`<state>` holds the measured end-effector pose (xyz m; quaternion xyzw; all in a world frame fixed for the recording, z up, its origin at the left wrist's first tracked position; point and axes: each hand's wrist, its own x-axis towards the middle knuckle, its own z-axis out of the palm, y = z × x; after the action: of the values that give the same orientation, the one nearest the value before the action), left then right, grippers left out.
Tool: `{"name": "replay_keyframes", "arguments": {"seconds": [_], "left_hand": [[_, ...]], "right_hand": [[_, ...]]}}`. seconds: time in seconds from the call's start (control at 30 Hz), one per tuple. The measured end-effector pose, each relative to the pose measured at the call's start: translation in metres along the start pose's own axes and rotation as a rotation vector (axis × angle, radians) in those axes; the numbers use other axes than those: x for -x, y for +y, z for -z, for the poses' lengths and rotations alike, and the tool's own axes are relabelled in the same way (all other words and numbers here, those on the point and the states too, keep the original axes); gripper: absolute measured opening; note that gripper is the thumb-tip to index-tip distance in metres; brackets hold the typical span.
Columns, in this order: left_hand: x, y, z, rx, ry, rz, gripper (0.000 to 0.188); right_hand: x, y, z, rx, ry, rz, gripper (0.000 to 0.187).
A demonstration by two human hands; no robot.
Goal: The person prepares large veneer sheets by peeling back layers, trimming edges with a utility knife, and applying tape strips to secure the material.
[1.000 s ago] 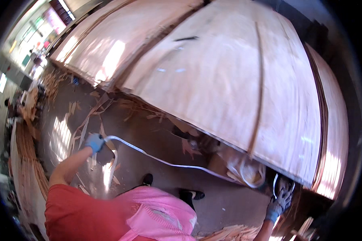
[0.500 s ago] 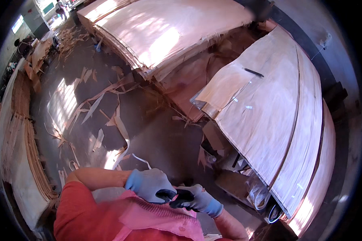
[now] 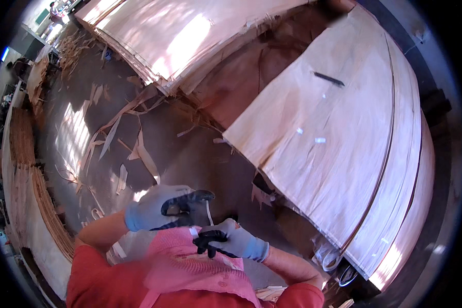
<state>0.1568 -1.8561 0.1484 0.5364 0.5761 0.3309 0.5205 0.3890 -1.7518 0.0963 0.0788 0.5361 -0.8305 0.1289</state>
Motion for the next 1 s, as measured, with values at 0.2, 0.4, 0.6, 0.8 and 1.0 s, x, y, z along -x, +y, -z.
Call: {"name": "replay_keyframes", "arguments": {"seconds": [0.2, 0.4, 0.6, 0.8, 1.0], "left_hand": [[0.004, -0.086, -0.001, 0.511, 0.033, -0.067, 0.042], [0.015, -0.084, 0.093, 0.895, -0.061, 0.093, 0.031], [-0.035, -0.092, 0.148, 0.846, 0.037, 0.189, 0.021], [-0.148, -0.100, 0.186, 0.721, -0.063, 0.337, 0.023], [-0.234, -0.104, 0.208, 0.558, -0.166, 0.300, 0.022]], "right_hand": [[-0.072, -0.069, 0.016, 0.455, 0.355, 0.193, 0.026], [-0.165, -0.079, 0.018, 0.069, 0.559, 0.163, 0.013], [-0.207, -0.121, 0.057, -0.097, 0.682, 0.153, 0.014], [-0.201, -0.116, 0.141, -0.264, 0.916, 0.073, 0.011], [-0.208, -0.127, 0.207, -0.547, 1.029, 0.134, 0.015]]}}
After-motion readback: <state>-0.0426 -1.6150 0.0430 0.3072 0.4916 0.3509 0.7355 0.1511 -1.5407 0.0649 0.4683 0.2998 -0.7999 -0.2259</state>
